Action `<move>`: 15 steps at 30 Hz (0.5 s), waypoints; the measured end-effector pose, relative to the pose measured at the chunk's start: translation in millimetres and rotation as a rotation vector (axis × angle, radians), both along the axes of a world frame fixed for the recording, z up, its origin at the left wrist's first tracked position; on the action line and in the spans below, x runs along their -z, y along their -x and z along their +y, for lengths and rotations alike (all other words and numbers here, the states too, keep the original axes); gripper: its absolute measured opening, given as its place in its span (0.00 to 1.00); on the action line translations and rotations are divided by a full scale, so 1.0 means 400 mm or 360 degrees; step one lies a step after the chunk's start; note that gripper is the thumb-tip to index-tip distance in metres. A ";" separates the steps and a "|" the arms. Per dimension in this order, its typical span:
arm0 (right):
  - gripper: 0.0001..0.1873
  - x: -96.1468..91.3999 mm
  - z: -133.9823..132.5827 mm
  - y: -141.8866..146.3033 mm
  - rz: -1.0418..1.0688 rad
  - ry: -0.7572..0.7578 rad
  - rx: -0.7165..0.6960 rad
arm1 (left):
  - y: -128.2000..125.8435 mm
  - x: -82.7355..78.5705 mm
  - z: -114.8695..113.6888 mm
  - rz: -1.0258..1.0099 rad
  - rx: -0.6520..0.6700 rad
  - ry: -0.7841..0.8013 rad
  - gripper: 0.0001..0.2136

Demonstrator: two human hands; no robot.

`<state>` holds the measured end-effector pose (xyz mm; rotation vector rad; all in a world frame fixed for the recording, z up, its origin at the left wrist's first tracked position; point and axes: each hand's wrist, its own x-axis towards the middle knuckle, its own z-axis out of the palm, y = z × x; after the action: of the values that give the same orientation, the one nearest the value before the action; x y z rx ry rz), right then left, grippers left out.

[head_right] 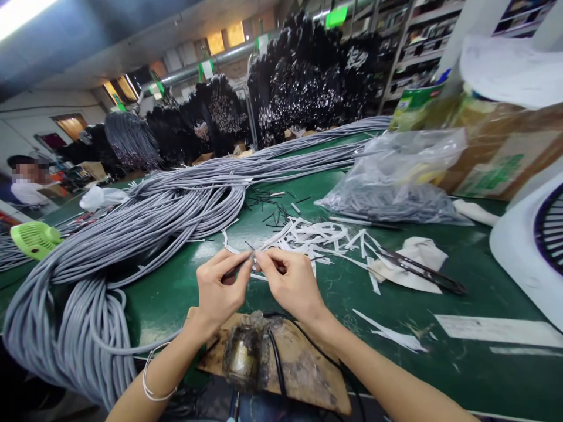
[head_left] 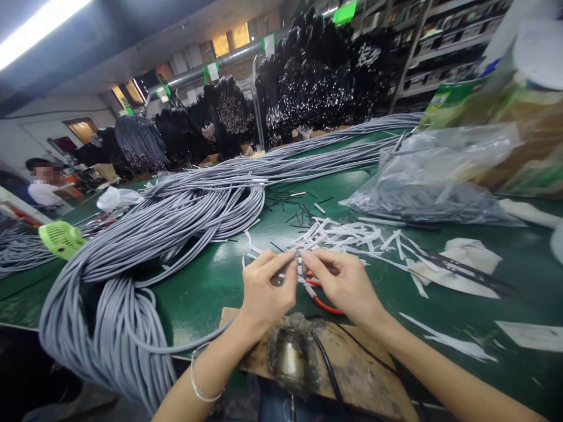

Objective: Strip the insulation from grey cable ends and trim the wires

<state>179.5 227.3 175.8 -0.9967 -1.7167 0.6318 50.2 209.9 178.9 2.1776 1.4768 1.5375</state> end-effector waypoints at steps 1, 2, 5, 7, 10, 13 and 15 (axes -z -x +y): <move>0.20 0.002 -0.004 0.003 -0.0030 -0.0076 0.0056 | -0.001 0.001 -0.001 0.0049 -0.0014 -0.0038 0.09; 0.19 0.004 -0.009 0.007 -0.0082 -0.0206 0.0127 | -0.001 0.001 -0.001 0.0089 -0.0026 -0.0056 0.09; 0.15 0.009 -0.020 0.017 -0.0241 -0.0698 0.0281 | 0.001 -0.003 -0.001 0.0127 -0.0039 -0.0033 0.10; 0.14 0.011 -0.023 0.021 -0.0299 -0.0899 0.0271 | 0.004 -0.004 0.001 0.0095 -0.0051 -0.0009 0.10; 0.14 0.009 -0.019 0.021 -0.0320 -0.0865 0.0279 | 0.006 -0.003 0.006 0.0071 -0.0048 -0.0022 0.09; 0.15 0.004 -0.016 0.018 -0.0294 -0.0768 0.0309 | 0.007 -0.001 0.010 0.0111 -0.0045 -0.0053 0.09; 0.14 0.002 -0.013 0.014 -0.0283 -0.0847 0.0237 | 0.006 0.000 0.009 0.0128 -0.0074 -0.0072 0.09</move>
<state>173.9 222.1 174.9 -0.8013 -1.8099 -0.0218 47.9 213.3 178.9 2.2715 1.5411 1.5290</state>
